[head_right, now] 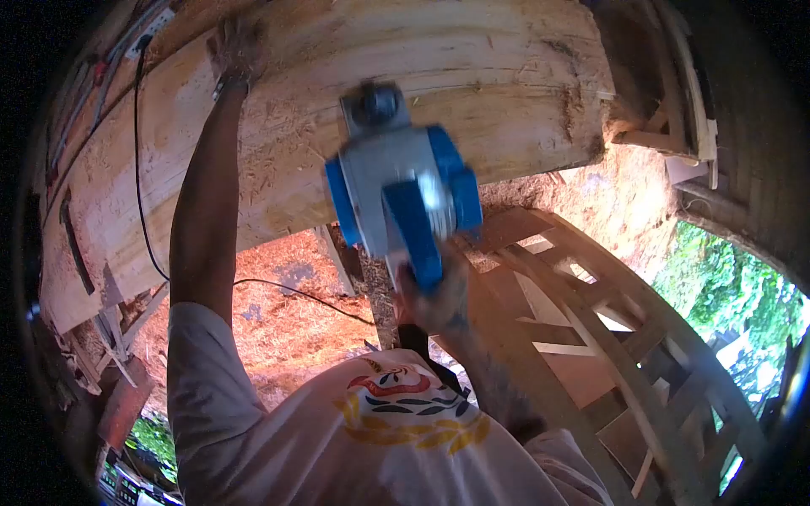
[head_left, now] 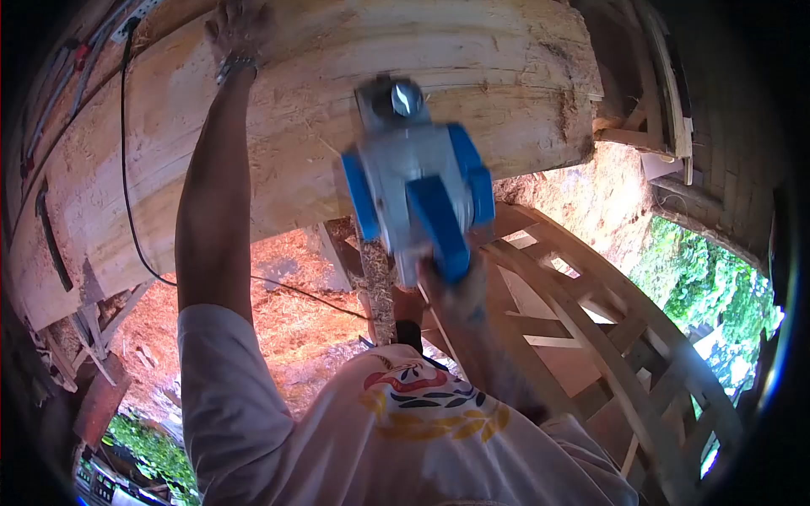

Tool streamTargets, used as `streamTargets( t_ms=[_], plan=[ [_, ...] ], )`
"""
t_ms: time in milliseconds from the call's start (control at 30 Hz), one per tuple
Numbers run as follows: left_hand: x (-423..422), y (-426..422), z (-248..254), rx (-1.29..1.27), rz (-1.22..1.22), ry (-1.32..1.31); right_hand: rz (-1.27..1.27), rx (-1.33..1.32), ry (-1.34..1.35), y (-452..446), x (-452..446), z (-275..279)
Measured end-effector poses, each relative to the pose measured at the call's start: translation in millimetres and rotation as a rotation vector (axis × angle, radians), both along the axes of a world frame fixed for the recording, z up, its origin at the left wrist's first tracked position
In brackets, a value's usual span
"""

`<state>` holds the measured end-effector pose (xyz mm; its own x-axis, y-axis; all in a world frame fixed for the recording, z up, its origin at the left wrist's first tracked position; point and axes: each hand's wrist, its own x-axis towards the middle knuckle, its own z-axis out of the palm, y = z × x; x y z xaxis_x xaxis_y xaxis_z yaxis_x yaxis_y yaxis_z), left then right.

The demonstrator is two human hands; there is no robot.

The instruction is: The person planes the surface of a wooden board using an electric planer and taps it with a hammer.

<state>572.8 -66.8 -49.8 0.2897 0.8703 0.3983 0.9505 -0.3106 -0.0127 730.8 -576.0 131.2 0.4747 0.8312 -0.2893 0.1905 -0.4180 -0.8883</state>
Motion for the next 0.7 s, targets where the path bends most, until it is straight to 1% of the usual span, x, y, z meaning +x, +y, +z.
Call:
streamTargets(
  t_ms=[33,100,133,200,233,267,300,333,367,400,467,500,533,567,633,700],
  plan=[
    [-1.5,-1.3,-0.5,0.015,-0.002,0.040,-0.008,-0.027,0.036,30.4,5.1,6.6],
    [8.4,-20.4,18.2,0.139,-0.010,-0.054,0.029,-0.028,-0.019,92.7,15.4,13.3],
    [13.0,-27.2,28.7,0.202,-0.014,-0.101,0.078,0.001,-0.110,121.0,21.8,7.8],
    [11.4,-28.3,42.7,-0.038,-0.011,-0.193,0.119,0.268,-0.149,184.2,30.1,10.3],
    [8.4,-27.7,47.4,-0.155,-0.007,-0.238,0.151,0.188,-0.180,216.8,41.2,-6.0],
    [6.2,-27.7,50.4,-0.161,-0.024,-0.288,0.225,0.345,-0.250,249.1,51.8,-24.0],
    [6.2,-26.3,53.4,-0.164,-0.042,-0.342,0.240,0.404,-0.345,279.9,59.2,-36.5],
    [4.8,-24.6,52.3,-0.167,-0.059,-0.396,0.248,0.463,-0.443,310.4,66.1,-48.4],
    [3.1,-22.7,50.5,-0.152,-0.062,-0.412,0.199,0.423,-0.561,331.1,66.8,-47.6],
    [1.6,-20.8,46.7,-0.138,-0.066,-0.427,0.233,0.351,-0.431,333.4,63.5,-38.4],
    [3.7,-26.4,57.1,-0.149,-0.070,-0.469,0.288,0.208,-0.178,330.1,60.5,-19.8],
    [4.7,-30.1,62.2,-0.170,-0.062,-0.498,0.380,0.367,-0.484,314.2,64.6,-39.3],
    [7.3,-34.2,71.3,-0.192,-0.054,-0.529,0.359,0.366,-0.447,293.5,60.4,-40.3],
    [6.8,-32.8,69.5,-0.160,-0.074,-0.532,0.337,0.367,-0.410,272.8,56.2,-41.4],
    [3.1,-27.4,57.8,-0.096,-0.114,-0.535,0.183,0.220,-0.251,178.6,17.5,6.7],
    [7.2,-39.5,80.4,-0.273,-0.048,-0.652,0.100,-0.090,0.013,106.5,-7.0,17.0]
  ],
)
